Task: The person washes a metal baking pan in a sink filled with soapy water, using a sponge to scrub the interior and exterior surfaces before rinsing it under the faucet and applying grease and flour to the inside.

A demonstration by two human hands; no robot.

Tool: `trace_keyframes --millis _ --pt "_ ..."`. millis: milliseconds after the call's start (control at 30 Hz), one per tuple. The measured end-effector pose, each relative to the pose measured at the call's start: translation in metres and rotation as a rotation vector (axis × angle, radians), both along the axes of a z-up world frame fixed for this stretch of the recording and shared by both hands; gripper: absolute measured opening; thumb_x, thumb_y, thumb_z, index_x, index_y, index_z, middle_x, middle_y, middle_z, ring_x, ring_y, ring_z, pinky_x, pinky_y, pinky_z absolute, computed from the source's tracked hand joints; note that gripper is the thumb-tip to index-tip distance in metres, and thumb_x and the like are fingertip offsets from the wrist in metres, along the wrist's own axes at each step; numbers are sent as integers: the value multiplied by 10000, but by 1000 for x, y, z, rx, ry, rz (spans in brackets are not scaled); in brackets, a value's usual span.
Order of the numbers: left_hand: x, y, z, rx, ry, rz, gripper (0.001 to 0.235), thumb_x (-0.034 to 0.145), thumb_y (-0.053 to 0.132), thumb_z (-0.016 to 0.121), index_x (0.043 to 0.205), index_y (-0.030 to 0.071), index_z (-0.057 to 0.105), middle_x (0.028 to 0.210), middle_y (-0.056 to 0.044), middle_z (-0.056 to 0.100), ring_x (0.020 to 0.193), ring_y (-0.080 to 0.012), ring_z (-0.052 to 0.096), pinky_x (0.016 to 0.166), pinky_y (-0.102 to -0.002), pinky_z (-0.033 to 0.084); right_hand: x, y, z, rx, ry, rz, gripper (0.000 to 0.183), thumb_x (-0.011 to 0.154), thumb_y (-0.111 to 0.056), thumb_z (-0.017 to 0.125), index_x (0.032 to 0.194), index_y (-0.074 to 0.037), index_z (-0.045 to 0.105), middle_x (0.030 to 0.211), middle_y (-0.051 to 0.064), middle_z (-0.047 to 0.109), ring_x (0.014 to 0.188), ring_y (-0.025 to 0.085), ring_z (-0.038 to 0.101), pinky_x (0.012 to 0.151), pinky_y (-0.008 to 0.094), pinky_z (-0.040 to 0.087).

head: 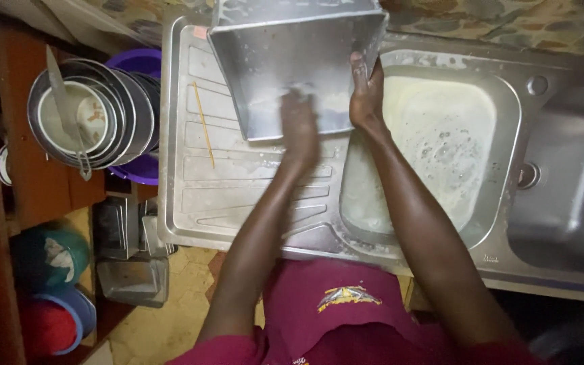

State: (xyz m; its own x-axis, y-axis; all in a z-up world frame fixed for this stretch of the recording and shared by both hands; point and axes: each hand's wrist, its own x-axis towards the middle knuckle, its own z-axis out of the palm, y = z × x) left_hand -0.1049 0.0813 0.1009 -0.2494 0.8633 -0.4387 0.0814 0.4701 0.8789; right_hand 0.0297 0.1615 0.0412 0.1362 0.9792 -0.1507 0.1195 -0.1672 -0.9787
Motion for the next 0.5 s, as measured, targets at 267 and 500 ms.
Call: trace_keyframes --millis 267,500 --pt "-4 3 -1 98 -211 246 347 1079 302 488 1355 146 631 1232 -90 676 1121 -261 622 980 -479 562 -1 0 -5 76 -17 100 905 1076 -829 473 1653 -134 522 1643 207 666 1550 443 609 1278 652 460" --pt "37 15 30 100 -5 -49 410 1152 292 423 1334 6 653 1236 -162 602 1139 -301 609 936 -471 547 2 2 -21 96 6 62 740 1081 -757 540 1516 -165 622 1431 143 757 1313 347 733 1083 535 583"
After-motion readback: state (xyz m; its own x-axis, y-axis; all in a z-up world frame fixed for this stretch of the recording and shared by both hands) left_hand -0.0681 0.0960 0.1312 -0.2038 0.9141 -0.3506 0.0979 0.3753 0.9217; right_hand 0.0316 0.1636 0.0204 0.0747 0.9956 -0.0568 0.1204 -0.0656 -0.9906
